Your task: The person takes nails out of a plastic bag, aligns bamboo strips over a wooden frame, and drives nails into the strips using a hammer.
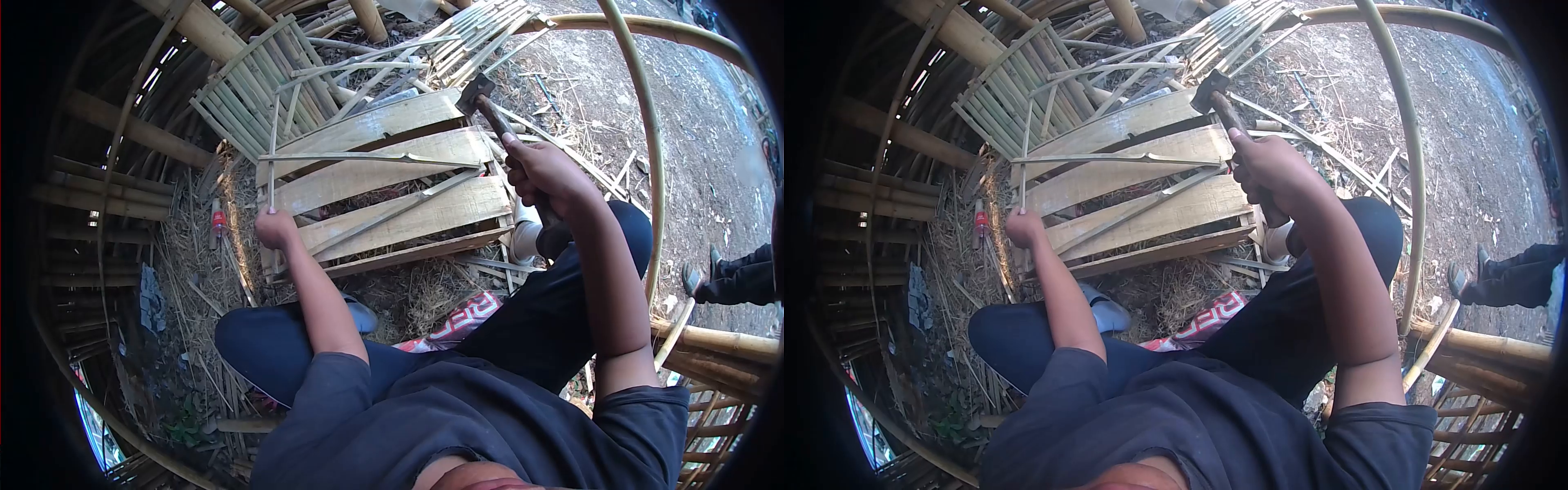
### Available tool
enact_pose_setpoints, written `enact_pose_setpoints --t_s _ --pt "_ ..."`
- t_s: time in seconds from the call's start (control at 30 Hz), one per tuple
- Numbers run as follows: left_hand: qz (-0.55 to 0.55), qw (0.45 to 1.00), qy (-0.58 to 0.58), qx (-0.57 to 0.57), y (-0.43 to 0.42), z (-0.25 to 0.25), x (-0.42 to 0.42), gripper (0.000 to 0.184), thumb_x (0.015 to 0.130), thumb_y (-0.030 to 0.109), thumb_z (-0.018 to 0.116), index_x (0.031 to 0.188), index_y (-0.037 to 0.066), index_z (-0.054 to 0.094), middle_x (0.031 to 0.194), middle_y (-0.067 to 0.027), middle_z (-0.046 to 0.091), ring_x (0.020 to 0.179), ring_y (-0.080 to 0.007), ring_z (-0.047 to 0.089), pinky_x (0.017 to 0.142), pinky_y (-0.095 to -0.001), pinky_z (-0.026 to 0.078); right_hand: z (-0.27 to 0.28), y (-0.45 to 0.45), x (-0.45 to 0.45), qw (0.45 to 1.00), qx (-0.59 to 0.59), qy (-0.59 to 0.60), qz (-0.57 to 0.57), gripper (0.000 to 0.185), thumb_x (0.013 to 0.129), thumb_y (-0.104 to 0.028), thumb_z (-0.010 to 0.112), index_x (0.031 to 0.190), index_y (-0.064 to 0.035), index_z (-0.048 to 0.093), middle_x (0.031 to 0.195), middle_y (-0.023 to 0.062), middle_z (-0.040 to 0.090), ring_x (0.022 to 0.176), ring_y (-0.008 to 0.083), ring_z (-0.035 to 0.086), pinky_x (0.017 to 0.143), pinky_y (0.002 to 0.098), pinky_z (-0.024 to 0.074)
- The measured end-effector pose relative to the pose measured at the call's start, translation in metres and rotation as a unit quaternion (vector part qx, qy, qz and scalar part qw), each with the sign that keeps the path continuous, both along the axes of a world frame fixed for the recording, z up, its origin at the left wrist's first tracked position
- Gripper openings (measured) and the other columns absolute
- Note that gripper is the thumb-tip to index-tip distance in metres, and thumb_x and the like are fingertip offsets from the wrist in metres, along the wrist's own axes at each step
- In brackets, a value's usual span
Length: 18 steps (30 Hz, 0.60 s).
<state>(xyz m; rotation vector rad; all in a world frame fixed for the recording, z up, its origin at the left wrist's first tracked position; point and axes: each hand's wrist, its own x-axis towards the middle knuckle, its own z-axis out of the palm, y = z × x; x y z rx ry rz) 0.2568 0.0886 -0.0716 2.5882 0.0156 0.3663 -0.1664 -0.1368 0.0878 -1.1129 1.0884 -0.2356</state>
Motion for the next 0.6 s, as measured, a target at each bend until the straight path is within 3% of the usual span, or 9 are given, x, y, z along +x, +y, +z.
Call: enact_pose_setpoints --t_s 0.2,0.4,0.5,0.6 --pt "-0.086 0.993 -0.064 -0.057 -0.018 -0.015 0.035 0.019 0.092 0.01 0.069 0.108 0.008 0.079 0.102 -0.0169 0.078 0.093 -0.0376 0.075 0.078 -0.0494 0.057 -0.001 -0.002 0.0 1.0 -0.011 0.017 -0.005 0.043 0.108 -0.047 0.058 0.086 -0.0097 0.056 0.07 -0.0025 0.05 0.054 0.0081 0.043 0.049 0.0258 0.0381" --pt "-0.17 0.978 -0.09 0.085 -0.035 -0.029 0.043 0.018 0.089 0.01 0.071 0.107 0.006 0.076 0.11 -0.0153 0.073 0.118 -0.036 0.065 0.1 -0.0478 0.049 -0.01 -0.005 -0.001 1.0 -0.02 0.017 -0.011 0.043 0.108 -0.046 0.058 0.087 -0.008 0.058 0.071 -0.0004 0.053 0.053 0.0093 0.045 0.049 0.0273 0.0396" --pt "-0.093 0.951 -0.289 0.051 -0.065 -0.036 0.03 0.023 0.088 0.007 0.071 0.111 0.004 0.072 0.113 -0.016 0.069 0.119 -0.0368 0.062 0.104 -0.0481 0.046 -0.006 -0.003 0.001 0.999 -0.026 0.029 -0.012 0.045 0.107 -0.046 0.059 0.085 -0.007 0.058 0.07 0.0005 0.054 0.054 0.0101 0.047 0.049 0.0277 0.0407" --pt "-0.357 0.912 -0.145 -0.141 -0.108 0.005 -0.02 0.019 0.093 0.004 0.064 0.111 0.002 0.07 0.116 -0.0178 0.068 0.115 -0.0376 0.063 0.102 -0.0458 0.047 -0.007 -0.004 0.003 0.999 -0.027 0.038 -0.012 0.046 0.107 -0.047 0.059 0.086 -0.0064 0.059 0.07 0.0009 0.054 0.054 0.0108 0.048 0.049 0.0281 0.0413"
